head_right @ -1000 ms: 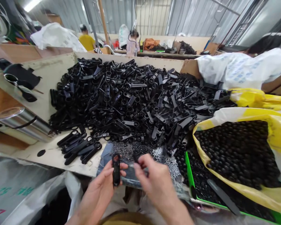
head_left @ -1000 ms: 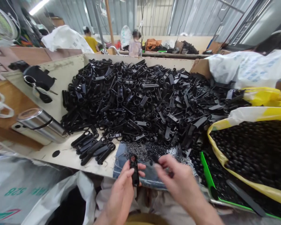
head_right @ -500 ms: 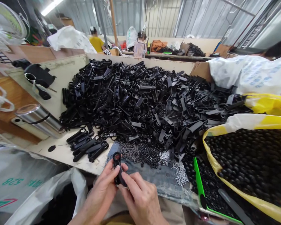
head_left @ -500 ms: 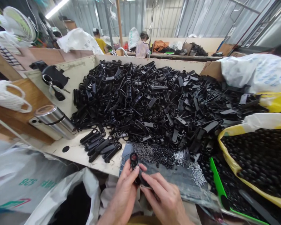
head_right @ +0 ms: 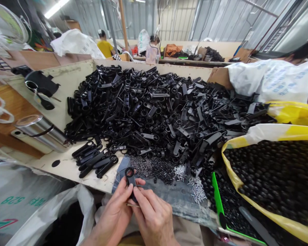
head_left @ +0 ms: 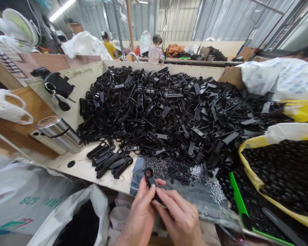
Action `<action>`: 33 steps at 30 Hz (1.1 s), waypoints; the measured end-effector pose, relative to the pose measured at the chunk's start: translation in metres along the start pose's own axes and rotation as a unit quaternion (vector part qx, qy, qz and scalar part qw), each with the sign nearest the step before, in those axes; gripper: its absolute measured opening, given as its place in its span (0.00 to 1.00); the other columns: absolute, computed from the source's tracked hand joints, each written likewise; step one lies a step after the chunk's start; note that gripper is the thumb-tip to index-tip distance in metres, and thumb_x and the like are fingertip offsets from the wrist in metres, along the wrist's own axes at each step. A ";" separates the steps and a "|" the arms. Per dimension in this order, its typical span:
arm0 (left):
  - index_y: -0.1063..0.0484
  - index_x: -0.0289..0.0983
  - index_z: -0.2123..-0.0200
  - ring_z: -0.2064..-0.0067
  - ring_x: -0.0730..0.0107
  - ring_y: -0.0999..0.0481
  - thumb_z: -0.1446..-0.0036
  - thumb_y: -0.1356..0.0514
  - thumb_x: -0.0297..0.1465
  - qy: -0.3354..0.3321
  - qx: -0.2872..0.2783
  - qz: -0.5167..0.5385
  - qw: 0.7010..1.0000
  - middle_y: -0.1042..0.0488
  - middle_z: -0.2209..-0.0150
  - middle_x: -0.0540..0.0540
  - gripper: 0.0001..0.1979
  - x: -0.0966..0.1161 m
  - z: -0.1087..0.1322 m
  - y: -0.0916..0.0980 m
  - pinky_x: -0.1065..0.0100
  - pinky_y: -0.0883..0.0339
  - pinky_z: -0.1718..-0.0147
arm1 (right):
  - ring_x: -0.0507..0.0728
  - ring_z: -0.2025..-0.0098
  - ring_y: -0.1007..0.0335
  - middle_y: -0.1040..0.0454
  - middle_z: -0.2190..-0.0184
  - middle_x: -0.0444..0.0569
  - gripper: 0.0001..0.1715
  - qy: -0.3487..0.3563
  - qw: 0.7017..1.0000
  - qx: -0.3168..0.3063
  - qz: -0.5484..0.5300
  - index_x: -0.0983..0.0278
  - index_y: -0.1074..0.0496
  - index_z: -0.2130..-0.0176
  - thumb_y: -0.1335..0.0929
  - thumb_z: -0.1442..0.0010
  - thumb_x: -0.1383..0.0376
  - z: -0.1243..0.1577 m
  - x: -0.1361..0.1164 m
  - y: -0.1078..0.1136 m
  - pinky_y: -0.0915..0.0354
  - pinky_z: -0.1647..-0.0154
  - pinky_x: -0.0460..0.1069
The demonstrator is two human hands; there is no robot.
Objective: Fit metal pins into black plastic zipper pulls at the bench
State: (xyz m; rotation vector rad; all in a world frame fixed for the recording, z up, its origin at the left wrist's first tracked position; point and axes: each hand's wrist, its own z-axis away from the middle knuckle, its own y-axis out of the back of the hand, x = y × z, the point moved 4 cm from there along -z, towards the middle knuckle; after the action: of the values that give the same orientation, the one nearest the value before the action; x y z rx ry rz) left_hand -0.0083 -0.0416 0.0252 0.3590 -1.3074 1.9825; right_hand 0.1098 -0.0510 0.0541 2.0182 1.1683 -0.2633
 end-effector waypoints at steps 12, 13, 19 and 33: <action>0.24 0.41 0.48 0.53 0.64 0.24 0.43 0.28 0.38 0.015 0.008 -0.004 1.000 0.22 0.55 0.45 0.21 -0.003 -0.002 0.005 0.64 0.32 0.50 | 0.58 0.62 0.18 0.17 0.63 0.54 0.14 -0.001 1.000 0.001 0.008 0.65 0.23 0.47 0.32 0.31 0.72 0.007 0.001 0.000 0.21 0.64 0.49; 0.24 0.41 0.48 0.52 0.64 0.24 0.43 0.28 0.38 0.017 0.005 -0.002 1.000 0.21 0.55 0.45 0.21 -0.004 -0.002 0.004 0.64 0.32 0.49 | 0.58 0.63 0.18 0.17 0.63 0.54 0.14 -0.002 1.000 0.002 0.009 0.65 0.22 0.47 0.32 0.31 0.72 0.007 0.000 0.001 0.21 0.65 0.49; 0.21 0.38 0.51 0.57 0.68 0.23 0.46 0.27 0.37 0.049 0.020 0.038 0.998 0.22 0.60 0.45 0.20 -0.004 -0.001 0.000 0.69 0.31 0.56 | 0.58 0.66 0.19 0.18 0.64 0.53 0.14 -0.001 1.000 0.009 0.015 0.66 0.21 0.48 0.31 0.31 0.70 0.006 -0.002 0.003 0.22 0.68 0.49; 0.21 0.39 0.50 0.54 0.63 0.22 0.44 0.28 0.39 0.047 0.003 0.020 0.999 0.21 0.59 0.45 0.20 -0.008 0.000 0.000 0.65 0.31 0.51 | 0.58 0.63 0.18 0.18 0.64 0.53 0.13 -0.019 1.000 0.005 0.000 0.64 0.21 0.48 0.32 0.30 0.70 0.007 0.000 0.005 0.22 0.65 0.48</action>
State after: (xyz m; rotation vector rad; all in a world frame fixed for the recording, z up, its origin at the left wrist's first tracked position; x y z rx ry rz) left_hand -0.0023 -0.0450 0.0208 0.2400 -1.2583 2.0118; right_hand 0.1149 -0.0576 0.0516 2.0139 1.1457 -0.3078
